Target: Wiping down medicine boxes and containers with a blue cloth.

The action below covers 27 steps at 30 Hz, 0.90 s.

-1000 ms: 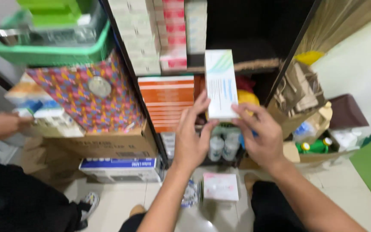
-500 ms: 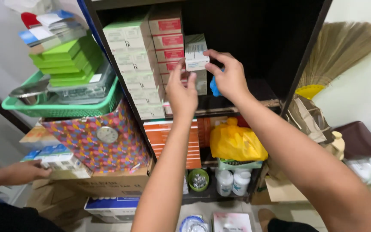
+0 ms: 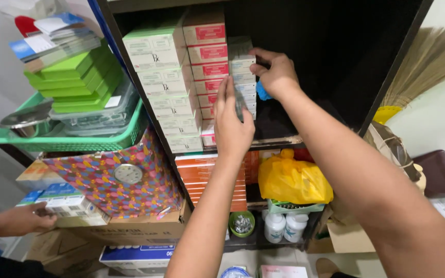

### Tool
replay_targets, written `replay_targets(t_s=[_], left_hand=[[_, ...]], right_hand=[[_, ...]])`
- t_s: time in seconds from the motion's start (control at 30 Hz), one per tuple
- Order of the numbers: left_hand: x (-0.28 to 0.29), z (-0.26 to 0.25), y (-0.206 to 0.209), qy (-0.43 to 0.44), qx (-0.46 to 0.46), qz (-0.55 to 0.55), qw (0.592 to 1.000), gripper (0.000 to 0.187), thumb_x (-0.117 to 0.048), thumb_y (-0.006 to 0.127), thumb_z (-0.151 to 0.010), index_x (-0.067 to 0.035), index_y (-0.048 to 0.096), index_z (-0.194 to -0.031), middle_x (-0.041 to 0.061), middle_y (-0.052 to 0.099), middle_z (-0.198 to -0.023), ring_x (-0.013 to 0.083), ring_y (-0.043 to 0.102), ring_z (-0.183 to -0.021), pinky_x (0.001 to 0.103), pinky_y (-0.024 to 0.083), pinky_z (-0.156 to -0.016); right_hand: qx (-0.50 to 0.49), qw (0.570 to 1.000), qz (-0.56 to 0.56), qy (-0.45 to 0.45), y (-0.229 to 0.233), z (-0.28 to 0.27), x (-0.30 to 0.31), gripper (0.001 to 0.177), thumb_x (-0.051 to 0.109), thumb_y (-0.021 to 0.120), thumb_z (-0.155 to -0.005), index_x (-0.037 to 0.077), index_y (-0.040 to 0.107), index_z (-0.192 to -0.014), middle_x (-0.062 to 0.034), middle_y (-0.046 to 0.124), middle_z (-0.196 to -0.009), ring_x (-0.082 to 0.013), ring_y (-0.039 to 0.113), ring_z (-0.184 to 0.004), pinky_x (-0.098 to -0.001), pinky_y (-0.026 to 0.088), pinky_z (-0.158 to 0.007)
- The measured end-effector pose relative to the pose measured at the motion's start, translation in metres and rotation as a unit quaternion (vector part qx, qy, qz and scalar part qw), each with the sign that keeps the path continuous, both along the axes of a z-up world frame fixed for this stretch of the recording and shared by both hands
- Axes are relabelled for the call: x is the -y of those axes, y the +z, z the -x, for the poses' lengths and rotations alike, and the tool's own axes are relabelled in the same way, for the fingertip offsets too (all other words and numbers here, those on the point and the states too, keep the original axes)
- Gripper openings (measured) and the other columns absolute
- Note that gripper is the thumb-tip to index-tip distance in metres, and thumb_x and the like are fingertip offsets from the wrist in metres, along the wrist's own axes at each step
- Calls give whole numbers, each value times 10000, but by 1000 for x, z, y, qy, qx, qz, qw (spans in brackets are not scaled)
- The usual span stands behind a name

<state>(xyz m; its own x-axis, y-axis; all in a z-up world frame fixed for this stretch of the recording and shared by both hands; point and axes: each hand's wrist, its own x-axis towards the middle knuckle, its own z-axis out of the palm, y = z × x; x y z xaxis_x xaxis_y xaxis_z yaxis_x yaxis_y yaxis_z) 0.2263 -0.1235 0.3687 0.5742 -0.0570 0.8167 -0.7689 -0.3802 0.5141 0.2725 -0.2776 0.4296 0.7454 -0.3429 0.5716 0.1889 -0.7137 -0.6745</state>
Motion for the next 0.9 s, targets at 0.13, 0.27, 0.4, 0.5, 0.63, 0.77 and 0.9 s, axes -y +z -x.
replay_targets(t_s=[0.13, 0.27, 0.4, 0.5, 0.63, 0.77, 0.9], left_hand=[[-5, 18, 1, -6, -2, 2, 1000, 726, -6, 559, -845, -32, 352, -1541, 195, 367, -1612, 395, 491, -1414, 436, 465, -1105], [-24, 68, -20, -60, -15, 98, 993, 536, 17, 524, -886, -21, 496, -1420, 176, 528, -1443, 339, 559, -1302, 369, 451, -1094], [-45, 120, -102, -13, -88, 200, 976, 316, 15, 514, -928, -30, 632, -1217, 111, 609, -1176, 236, 592, -1018, 320, 485, -916], [-60, 134, -230, 116, -148, 267, 945, 269, -29, 621, -891, -153, 749, -1093, 43, 681, -1021, 243, 678, -1001, 337, 510, -903], [-92, 186, -430, 250, -327, 287, 865, 397, 43, 540, -836, -167, 720, -1120, 45, 706, -972, 191, 677, -954, 300, 478, -797], [-139, 258, -714, 364, -534, 217, 731, 333, -30, 586, -899, -102, 667, -1215, 87, 674, -1134, 267, 648, -1079, 360, 487, -918], [-162, 292, -794, 305, -775, 374, 408, 310, -321, 604, -966, -20, 660, -1009, 76, 567, -778, 202, 458, -607, 372, 405, -535]], right_hand=[[16, 999, 22, 32, -14, 0, 9, 502, 70, 669, -928, 167, 609, -1417, -93, 757, -1195, -222, 742, -1030, -322, 571, -880], [188, 979, -42, 67, -54, 30, -4, 549, 48, 727, -963, 66, 502, -1463, -117, 730, -1140, -131, 561, -714, -230, 471, -637], [195, 969, -64, 134, -94, 127, -48, 350, 12, 636, -1046, 30, 547, -1384, -65, 612, -1052, -93, 445, -719, -219, 398, -647], [108, 991, -14, 78, -161, 182, -63, 97, 188, 699, -1091, 142, 743, -1018, -59, 687, -761, -214, 633, -683, -328, 492, -691], [-84, 987, -83, 109, -283, 244, -69, 241, 221, 732, -1029, 210, 745, -788, 49, 684, -661, -102, 580, -628, -233, 479, -714], [-368, 904, -150, 155, -406, 294, -57, 289, 269, 681, -995, 150, 763, -745, -22, 623, -531, -148, 518, -540, -300, 458, -596], [-582, 751, 99, 296, -412, 295, -60, 326, 364, 623, -953, 67, 754, -980, -254, 749, -795, -475, 720, -838, -545, 547, -817]])
